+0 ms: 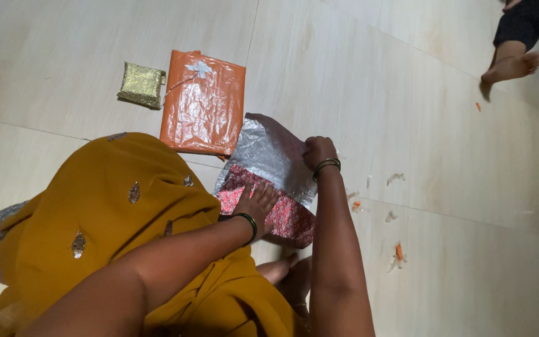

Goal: The person wraps two rectangular items using orange and patterned wrapping paper. They fold the paper around each item, secure the edges with clear tape, and tie a white string bow on the orange-wrapped package. The wrapped items are placed on the floor.

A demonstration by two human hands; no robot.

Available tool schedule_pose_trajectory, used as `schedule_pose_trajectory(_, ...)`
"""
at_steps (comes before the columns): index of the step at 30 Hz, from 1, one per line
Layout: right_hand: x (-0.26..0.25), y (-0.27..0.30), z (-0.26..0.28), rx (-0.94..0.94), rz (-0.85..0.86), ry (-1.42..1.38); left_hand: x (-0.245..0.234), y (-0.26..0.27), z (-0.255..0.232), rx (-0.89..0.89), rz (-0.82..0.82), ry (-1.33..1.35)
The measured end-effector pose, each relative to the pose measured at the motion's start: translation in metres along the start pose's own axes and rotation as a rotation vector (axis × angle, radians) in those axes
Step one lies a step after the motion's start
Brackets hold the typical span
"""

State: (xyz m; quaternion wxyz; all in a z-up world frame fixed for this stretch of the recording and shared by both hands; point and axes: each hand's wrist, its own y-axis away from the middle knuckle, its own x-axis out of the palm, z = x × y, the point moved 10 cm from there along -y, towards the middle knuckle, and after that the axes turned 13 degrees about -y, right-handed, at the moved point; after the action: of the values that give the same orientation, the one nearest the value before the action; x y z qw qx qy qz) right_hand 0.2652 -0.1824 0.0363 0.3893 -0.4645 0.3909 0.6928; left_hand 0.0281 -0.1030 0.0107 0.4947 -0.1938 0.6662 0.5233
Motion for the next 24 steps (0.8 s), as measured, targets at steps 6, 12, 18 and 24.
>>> schedule_pose_trajectory(6,-0.054,0.087,0.071,-0.186,-0.210,0.025,0.003,0.001,0.000,-0.017,-0.028,0.014)
schedule_pose_trajectory(12,-0.067,0.178,0.120,-0.257,-0.400,0.017,0.023,-0.012,-0.009,0.003,0.057,0.064)
schedule_pose_trajectory(18,-0.037,0.236,0.145,-0.268,-0.393,0.015,0.024,-0.027,-0.013,0.011,-0.091,0.297)
schedule_pose_trajectory(24,0.009,0.260,0.143,-0.201,-0.404,-0.010,0.042,-0.033,-0.014,-0.001,0.001,0.374)
